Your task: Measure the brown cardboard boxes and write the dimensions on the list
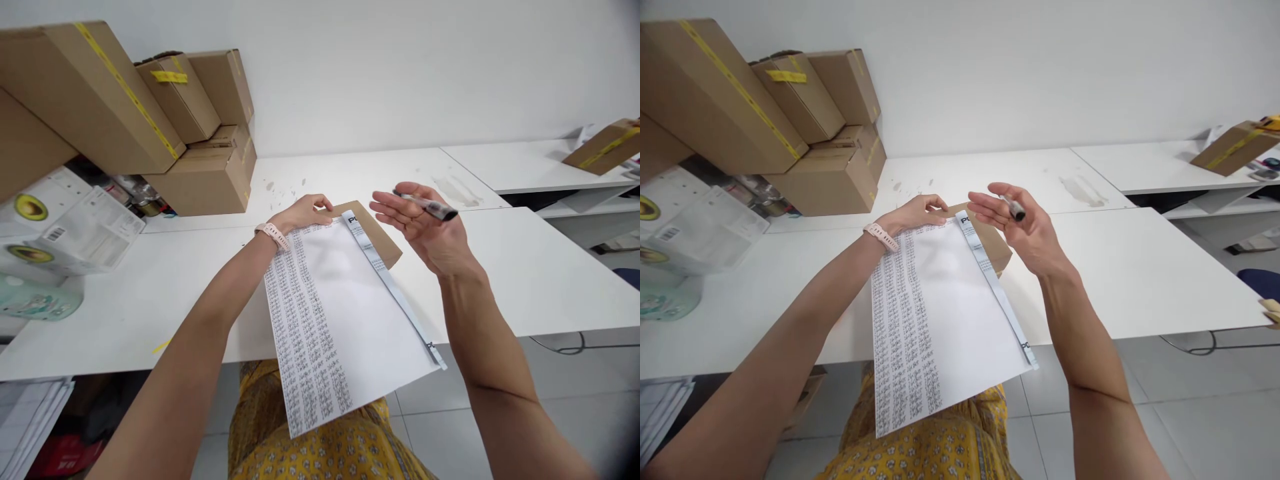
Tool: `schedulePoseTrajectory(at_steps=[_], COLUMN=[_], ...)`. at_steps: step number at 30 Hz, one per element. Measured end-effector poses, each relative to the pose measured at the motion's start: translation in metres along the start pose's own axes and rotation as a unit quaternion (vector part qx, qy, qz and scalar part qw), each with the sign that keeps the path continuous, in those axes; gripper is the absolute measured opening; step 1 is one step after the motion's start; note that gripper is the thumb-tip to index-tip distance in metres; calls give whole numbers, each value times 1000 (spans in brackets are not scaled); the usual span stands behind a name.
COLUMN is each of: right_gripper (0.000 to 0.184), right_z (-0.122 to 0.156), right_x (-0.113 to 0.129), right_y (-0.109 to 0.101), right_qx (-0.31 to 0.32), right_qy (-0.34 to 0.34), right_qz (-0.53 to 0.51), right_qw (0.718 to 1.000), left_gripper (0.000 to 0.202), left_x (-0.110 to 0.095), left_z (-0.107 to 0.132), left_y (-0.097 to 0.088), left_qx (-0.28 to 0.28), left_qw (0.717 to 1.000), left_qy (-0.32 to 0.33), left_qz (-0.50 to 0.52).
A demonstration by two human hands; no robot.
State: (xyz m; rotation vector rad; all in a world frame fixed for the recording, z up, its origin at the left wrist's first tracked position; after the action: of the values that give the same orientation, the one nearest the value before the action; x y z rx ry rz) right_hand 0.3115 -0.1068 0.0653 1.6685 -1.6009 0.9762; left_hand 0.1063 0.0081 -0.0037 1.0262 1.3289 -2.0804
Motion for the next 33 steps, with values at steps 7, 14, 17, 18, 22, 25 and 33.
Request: schedulePoseTrajectory(at_steps=[7,14,17,18,22,25,33], right_gripper=[63,45,32,30,30,31,36], right_z=[-31,-31,-25,-24,-23,-26,-32], right_x=[-40,-93,-100,-100,-101,-98,-92], right_y=[38,59,52,51,55,56,56], right_qx=[-60,-60,-81,-80,-42,-22,18], right_qy=[20,97,110,113,114,85,35], right_qz=[-60,-68,-30,-18,-17,17,114], right_qw=[996,991,990,990,992,996,993], left_gripper=[70,63,59,58,56,57,56], left_x=[17,23,24,24,23,21,18], left_z=[-19,-23,-24,-24,-25,-23,-17], left_y=[-7,-2,-1,-2,-3,-3,-3], left_qx=[53,74,73,70,58,51,49], left_qw=[992,991,991,992,994,995,995], left_qy=[-112,-109,-104,-102,-87,-76,-76], left_qz=[-38,-30,-29,-30,-33,-37,-52])
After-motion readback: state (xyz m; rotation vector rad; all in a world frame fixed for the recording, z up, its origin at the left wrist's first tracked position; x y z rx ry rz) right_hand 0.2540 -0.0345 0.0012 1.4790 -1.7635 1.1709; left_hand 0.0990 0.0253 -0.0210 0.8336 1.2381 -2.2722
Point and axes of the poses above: each hand's wrist, its own z-axis away from the middle knuckle, its own y-axis out of the palm, x = y × z, the point moved 7 cm from there along -z, towards the middle knuckle, and after that the axes turned 12 degrees about -y, right-handed, at the moved point
